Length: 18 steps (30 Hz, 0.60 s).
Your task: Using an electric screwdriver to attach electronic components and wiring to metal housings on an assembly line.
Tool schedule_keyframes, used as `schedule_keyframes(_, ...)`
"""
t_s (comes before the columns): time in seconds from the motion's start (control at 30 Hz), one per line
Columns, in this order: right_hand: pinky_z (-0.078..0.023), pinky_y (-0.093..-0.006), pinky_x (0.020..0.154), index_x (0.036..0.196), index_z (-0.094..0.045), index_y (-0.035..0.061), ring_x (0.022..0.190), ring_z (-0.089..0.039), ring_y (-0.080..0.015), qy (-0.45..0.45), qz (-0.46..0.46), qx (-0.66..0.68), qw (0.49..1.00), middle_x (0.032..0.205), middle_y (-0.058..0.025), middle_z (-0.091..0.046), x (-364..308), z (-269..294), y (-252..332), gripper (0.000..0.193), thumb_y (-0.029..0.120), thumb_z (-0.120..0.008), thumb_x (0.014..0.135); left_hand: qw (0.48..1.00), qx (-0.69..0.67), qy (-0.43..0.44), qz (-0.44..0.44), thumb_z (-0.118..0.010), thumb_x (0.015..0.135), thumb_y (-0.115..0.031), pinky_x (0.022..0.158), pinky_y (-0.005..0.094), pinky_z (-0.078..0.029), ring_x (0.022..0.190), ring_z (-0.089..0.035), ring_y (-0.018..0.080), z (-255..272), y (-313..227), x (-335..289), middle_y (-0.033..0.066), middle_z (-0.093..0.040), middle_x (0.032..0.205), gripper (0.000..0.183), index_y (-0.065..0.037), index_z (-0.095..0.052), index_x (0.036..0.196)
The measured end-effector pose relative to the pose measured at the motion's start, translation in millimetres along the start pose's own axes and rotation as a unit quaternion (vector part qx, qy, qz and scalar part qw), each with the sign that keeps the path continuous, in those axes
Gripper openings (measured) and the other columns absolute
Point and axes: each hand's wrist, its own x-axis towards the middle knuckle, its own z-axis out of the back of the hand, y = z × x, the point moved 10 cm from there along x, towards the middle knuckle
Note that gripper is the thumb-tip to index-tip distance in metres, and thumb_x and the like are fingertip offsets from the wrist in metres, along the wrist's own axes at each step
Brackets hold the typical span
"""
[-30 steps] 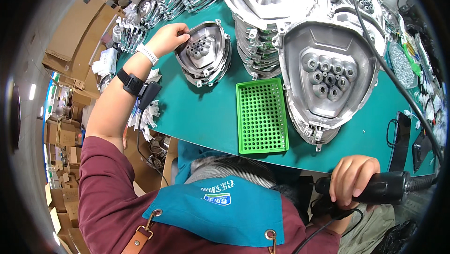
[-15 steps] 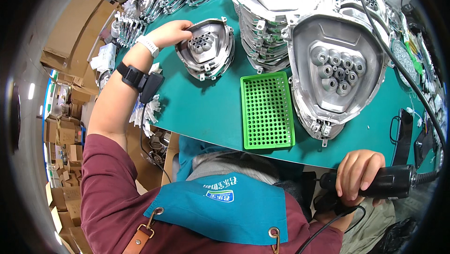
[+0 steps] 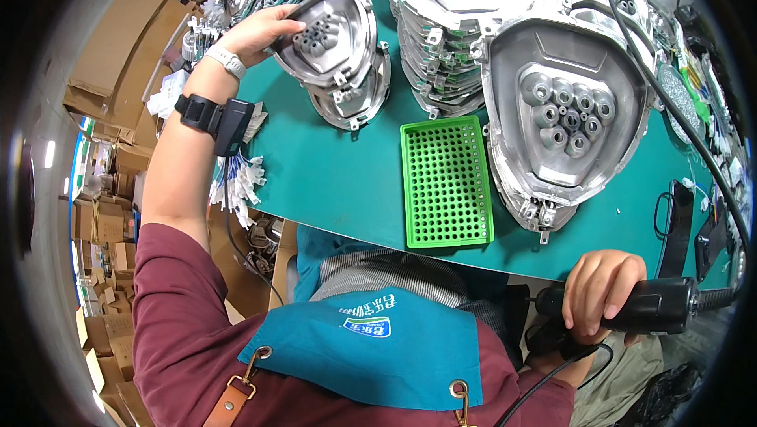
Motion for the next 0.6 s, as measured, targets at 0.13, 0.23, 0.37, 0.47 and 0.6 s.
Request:
schedule_keyframes(0.13, -0.056, -0.0399, 0.057, 0.101, -0.051, -0.0037, 0.059, -0.064, -0.0271, -0.006, 0.008, 0.005, 1.000, 0.075, -0.0195, -0.064, -2.4, 2.9, -0.5, 0.046, 0.020, -0.079, 0.074, 0.998, 0.039, 0.043, 0.033, -0.059, 0.086, -0.012, 0.070, 0.0227, -0.044, 0.076, -0.054, 0.0069, -17.7, 24.7, 8.4, -0.0010, -0.060, 0.090, 0.029, -0.002, -0.056, 0.113)
schedule_keyframes(0.23, -0.056, -0.0398, 0.057, 0.101, -0.051, -0.0038, 0.059, -0.064, -0.0270, -0.006, 0.008, 0.015, 1.000, 0.076, -0.0193, -0.064, -3.8, 4.9, -1.9, 0.047, 0.020, -0.079, 0.072, 0.997, 0.035, -0.003, 0.075, -0.058, 0.087, -0.013, 0.071, 0.0219, -0.043, 0.077, -0.052, 0.0072, -28.1, 33.1, -0.3, -0.0005, -0.059, 0.088, 0.031, -0.001, -0.056, 0.115)
schedule_keyframes(0.37, -0.056, -0.0398, 0.056, 0.101, -0.051, -0.0040, 0.060, -0.064, -0.0269, -0.017, 0.006, -0.003, 1.000, 0.076, -0.0191, -0.064, -2.7, 3.3, -1.6, 0.048, 0.019, -0.080, 0.071, 0.991, 0.134, 0.024, -0.004, -0.058, 0.087, -0.014, 0.071, 0.0253, -0.045, 0.079, -0.056, 0.0098, -22.1, 22.3, 4.6, 0.0011, -0.063, 0.090, 0.030, -0.003, -0.059, 0.114)
schedule_keyframes(0.47, -0.056, -0.0399, 0.056, 0.101, -0.052, -0.0042, 0.060, -0.065, -0.0271, -0.010, -0.004, -0.002, 1.000, 0.078, -0.0194, -0.064, -2.1, 0.3, -3.2, 0.049, 0.019, -0.081, 0.070, 0.977, 0.180, -0.060, -0.096, -0.057, 0.087, -0.016, 0.076, 0.0278, -0.048, 0.086, -0.059, 0.0127, -4.1, 5.4, 5.5, 0.0055, -0.066, 0.096, 0.028, -0.003, -0.062, 0.112)
schedule_keyframes(0.6, -0.056, -0.0400, 0.056, 0.100, -0.052, -0.0043, 0.061, -0.065, -0.0274, -0.004, -0.013, 0.003, 1.000, 0.079, -0.0199, -0.063, -3.2, -0.1, -5.6, 0.049, 0.019, -0.081, 0.069, 0.960, 0.224, -0.090, -0.141, -0.060, 0.086, -0.019, 0.081, 0.0281, -0.048, 0.091, -0.060, 0.0137, 0.1, -17.7, -2.1, 0.0074, -0.066, 0.097, 0.030, -0.003, -0.062, 0.112)
